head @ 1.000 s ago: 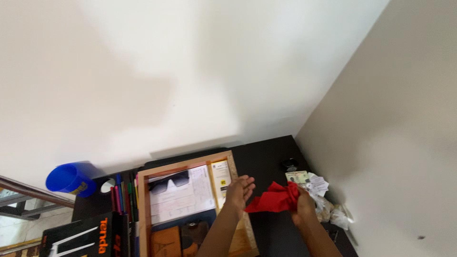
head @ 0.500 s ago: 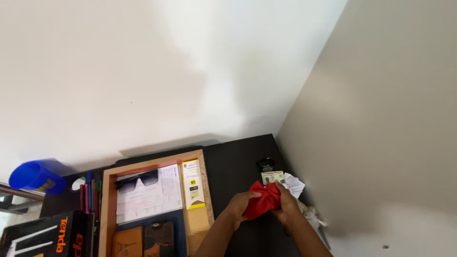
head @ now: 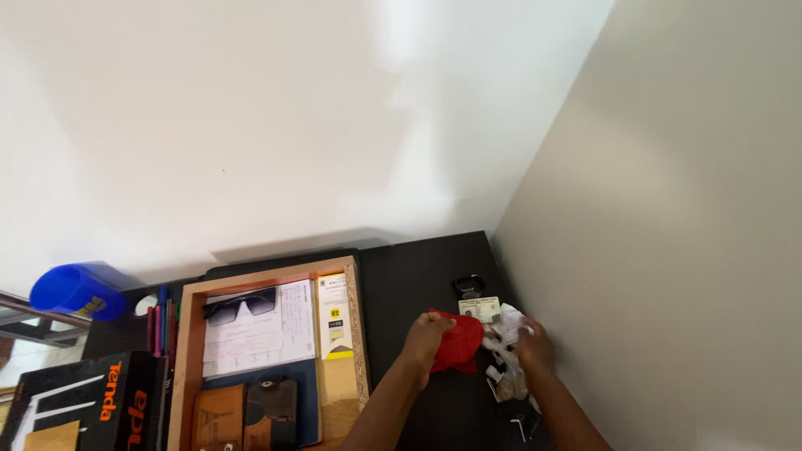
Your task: The person wipes a small black object with a red cloth, then places several papers, a yellow box, sunglasses, a white box, a banknote, and a black band into a wooden tray on a desk. The person uses the red cloth to wipe each item before placing it in the tray.
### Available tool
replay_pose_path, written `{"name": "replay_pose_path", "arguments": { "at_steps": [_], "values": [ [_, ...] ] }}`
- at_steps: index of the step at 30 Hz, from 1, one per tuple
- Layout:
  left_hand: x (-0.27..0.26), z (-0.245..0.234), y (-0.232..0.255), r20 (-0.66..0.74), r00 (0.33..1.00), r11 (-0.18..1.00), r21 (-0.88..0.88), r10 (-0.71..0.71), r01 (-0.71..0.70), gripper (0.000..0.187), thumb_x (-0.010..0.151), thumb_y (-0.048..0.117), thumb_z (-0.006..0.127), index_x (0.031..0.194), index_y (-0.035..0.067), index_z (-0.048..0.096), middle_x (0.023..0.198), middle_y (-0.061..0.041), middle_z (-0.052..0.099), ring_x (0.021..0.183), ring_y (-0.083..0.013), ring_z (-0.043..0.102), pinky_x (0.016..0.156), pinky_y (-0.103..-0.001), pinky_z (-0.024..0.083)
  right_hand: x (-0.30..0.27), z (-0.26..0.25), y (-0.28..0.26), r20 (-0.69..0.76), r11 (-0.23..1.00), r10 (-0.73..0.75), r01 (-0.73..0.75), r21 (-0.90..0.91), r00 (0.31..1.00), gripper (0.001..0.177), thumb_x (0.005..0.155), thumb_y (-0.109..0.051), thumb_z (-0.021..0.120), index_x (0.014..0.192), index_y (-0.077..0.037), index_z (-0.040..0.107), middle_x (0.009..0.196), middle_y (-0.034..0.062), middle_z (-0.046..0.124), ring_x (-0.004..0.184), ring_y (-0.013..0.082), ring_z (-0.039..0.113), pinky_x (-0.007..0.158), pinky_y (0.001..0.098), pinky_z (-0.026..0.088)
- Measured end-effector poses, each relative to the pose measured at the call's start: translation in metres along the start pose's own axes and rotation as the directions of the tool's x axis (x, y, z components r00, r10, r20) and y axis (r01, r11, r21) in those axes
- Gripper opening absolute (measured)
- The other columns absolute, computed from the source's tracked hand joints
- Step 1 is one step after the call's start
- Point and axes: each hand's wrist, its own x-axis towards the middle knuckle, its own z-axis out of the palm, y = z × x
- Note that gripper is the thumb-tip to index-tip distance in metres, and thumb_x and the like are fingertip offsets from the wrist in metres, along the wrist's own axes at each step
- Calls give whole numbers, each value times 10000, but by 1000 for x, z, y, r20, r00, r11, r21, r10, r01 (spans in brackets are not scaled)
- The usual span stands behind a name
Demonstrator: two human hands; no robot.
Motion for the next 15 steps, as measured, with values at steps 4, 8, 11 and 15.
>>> {"name": "replay_pose_path", "arguments": {
  "at_steps": [4,8,11,15],
  "values": [
    [5,-2,7,-25,999,1000,-14,-22,21,103,959,263,634,995,175,592,954,-22,625,876,-139,625,844,-324,532,6,12,4,93,968,-182,195,-159,979,339,1025,-239,515,1318,-192,677,1059,126,732,821,249,662,759,408,537],
    [5,-6,10,-67,995,997,2,-74,74,101,964,277,615,984,184,582,941,-18,625,866,-151,629,841,-347,539,20,31,13,-10,943,-230,220,-250,973,325,1005,-189,554,1298,-126,677,1148,148,740,914,267,728,845,427,555],
    [1,-13,10,-60,996,998,12,-61,61,125,978,285,614,978,165,577,950,-19,632,878,-139,645,850,-331,541,32,34,14,-130,877,-461,428,-220,878,522,940,-145,601,1434,-23,485,1303,245,595,1108,378,618,935,513,487],
    [0,-18,9,-68,992,995,7,-102,103,98,977,279,596,975,183,572,942,-15,625,875,-141,648,841,-343,555,37,31,2,-18,880,-385,361,-308,923,519,1015,-143,514,1520,-68,418,1400,181,581,1174,318,602,1003,470,479]
  ]
}}
